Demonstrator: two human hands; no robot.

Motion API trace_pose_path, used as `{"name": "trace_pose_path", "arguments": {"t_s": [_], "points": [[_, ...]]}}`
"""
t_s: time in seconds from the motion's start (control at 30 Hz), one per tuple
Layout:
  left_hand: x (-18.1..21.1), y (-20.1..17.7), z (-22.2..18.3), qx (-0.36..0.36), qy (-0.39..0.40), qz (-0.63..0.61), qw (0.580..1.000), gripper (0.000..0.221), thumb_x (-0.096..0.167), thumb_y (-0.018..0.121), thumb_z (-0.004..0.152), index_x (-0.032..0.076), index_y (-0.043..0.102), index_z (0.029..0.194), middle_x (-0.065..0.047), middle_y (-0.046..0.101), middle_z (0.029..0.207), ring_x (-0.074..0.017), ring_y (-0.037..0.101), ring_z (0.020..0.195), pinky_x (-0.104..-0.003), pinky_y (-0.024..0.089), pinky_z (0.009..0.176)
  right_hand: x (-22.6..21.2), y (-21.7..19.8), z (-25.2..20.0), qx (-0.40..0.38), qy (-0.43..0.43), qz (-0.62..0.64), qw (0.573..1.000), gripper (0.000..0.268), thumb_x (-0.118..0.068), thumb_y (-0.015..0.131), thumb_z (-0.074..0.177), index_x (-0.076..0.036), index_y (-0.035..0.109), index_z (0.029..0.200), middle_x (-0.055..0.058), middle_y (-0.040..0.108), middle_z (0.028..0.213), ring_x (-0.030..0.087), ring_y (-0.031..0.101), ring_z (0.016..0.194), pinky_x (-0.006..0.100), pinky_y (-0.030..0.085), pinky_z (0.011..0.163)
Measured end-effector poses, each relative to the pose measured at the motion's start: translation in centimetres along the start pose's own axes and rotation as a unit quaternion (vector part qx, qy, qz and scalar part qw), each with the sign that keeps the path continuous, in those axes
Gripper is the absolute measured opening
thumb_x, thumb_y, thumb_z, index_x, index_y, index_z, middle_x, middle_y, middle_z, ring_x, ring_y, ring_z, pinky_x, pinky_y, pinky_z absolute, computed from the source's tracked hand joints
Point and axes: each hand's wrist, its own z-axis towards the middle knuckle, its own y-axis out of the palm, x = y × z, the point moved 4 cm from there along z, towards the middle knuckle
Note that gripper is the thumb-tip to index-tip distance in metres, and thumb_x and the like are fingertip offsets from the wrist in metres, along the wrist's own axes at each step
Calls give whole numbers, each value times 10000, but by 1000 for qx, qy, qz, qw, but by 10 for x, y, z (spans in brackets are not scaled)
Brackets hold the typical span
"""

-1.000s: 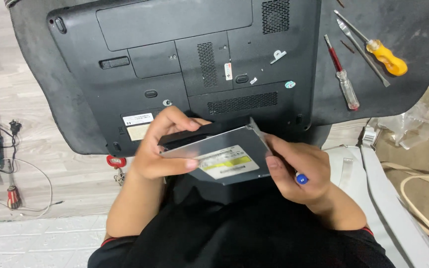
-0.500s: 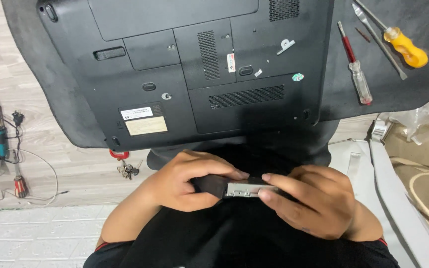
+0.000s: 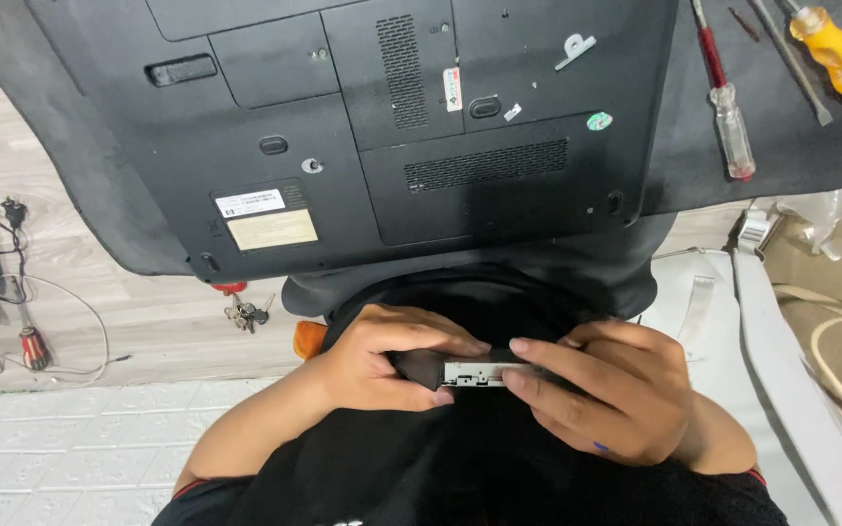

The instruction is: Testing the fit and alignment of an internal optical drive into a laptop's expansion bay.

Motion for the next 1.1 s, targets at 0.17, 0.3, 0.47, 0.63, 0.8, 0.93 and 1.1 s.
{"name": "trace_pose_path", "arguments": {"t_s": [0.17,0.3,0.47,0.63,0.8,0.93,1.1], "points": [[19,0,15,-46,-76,104,991,331,256,635,964,-26,622,1138,-172,713,1136,-314,750,1037,-370,621,924,0,5,0,-31,-2,32,999,180,-208,616,953,-115,718,1067,78,735,1051,163,634,640,299,563,681],[11,-3,7,-47,-127,177,975,325,188,630,984,65,606,1284,-88,727,1170,-225,761,983,-290,569,901,7,12,0,-18,32,30,999,163,-162,671,946,-84,721,1080,86,727,1048,189,622,632,290,529,605],[-1,-14,5,123,-251,70,958,441,366,584,977,59,519,1287,-3,616,1081,-96,575,971,-270,488,847,29,23,-22,46,167,36,984,341,-193,699,925,36,633,1169,256,689,1116,365,720,923,414,599,808],[26,-21,36,196,-246,-35,949,733,375,578,961,53,282,1550,-53,490,1401,-127,515,1223,-277,434,1072,48,-4,-11,68,34,90,993,737,-599,755,845,-54,568,1304,322,459,1429,498,581,1125,660,525,1057],[76,-26,66,134,-176,-98,970,811,113,516,1017,199,-69,1574,-42,-147,1712,-214,251,1506,-398,306,1246,33,-28,22,60,-138,-142,978,301,-141,845,1019,-161,658,1254,103,583,1322,126,488,659,778,409,1051],[95,-22,67,74,-192,-167,964,852,187,544,981,223,-51,1590,-99,197,1640,-229,334,1452,-402,351,1187,3,-48,62,58,-208,-152,965,176,-3,678,939,-87,652,1092,124,716,1054,159,383,538,662,526,893],[129,-11,64,-51,59,257,963,962,745,572,711,91,482,1411,-283,131,1666,-513,46,1631,-749,4,1366,3,-52,67,117,-85,56,988,104,-49,522,943,23,598,943,212,701,940,181,643,603,632,603,961]]}}
